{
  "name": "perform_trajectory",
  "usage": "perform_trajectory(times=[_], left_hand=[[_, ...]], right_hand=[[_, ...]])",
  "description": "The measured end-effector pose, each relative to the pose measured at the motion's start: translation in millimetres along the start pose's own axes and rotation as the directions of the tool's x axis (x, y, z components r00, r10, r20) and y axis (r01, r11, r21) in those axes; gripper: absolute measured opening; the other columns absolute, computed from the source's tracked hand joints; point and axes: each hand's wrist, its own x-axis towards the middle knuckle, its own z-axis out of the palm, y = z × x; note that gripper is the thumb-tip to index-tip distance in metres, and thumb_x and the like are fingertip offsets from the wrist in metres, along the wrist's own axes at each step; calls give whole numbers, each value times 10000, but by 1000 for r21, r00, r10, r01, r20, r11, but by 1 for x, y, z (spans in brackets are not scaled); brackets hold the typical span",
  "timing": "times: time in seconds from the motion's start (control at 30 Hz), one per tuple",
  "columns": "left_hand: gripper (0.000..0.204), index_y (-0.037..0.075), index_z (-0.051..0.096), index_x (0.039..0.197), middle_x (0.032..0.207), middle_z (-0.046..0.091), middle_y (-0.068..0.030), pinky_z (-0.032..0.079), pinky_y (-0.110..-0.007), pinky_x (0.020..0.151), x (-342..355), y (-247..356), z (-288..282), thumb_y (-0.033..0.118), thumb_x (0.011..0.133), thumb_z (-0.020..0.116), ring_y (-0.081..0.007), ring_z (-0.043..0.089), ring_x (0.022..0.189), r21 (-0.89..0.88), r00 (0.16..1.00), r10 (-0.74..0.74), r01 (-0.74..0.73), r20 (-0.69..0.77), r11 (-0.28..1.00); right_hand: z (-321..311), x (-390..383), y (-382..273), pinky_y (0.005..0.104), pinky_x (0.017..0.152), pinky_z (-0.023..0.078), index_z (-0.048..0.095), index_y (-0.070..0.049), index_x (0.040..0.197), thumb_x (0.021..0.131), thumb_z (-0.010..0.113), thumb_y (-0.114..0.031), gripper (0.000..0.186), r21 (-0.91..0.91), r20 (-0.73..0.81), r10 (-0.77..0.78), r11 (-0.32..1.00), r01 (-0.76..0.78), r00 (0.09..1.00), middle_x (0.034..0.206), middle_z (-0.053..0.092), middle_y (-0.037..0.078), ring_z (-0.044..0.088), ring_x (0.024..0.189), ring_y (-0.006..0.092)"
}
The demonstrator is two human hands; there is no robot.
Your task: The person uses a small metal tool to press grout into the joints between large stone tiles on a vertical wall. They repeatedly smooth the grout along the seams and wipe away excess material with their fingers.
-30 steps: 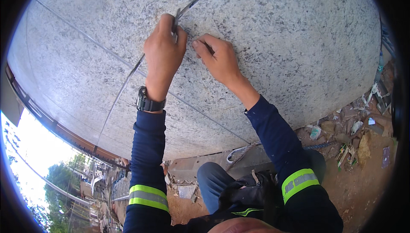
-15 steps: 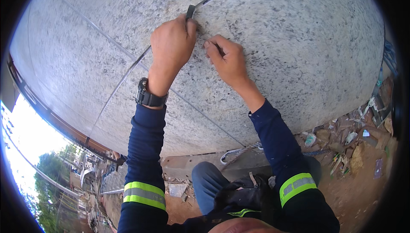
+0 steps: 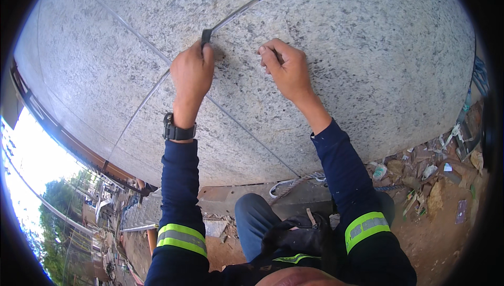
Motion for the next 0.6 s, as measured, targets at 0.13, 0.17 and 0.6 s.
perform_trajectory(times=[0.13,0.17,0.6], left_hand=[[348,28,701,913,715,669,-210,495,-498,633,-20,-40,-8,309,1036,535,-406,661,669,27,997,-67,65,48,997],[357,24,704,929,719,671,-209,499,-482,629,-26,-52,-9,315,1046,533,-390,663,661,54,996,-67,64,55,996],[282,-9,655,1246,1130,679,-177,497,-421,932,-80,39,20,199,1059,613,-353,645,1055,-811,994,-102,35,-31,584]], right_hand=[[0,1,0,330,574,475,710,-26,940,1034,669,-196,198,-13,9,4,1000,-4,1000,718,695,92,627,604,165],[2,1,-1,326,576,477,711,-28,935,1034,669,-199,202,-15,10,5,1000,-5,1000,718,698,85,626,603,165],[10,-6,-33,264,643,537,621,-56,1155,1072,642,-310,267,292,559,349,766,-573,752,918,713,44,675,787,101]])
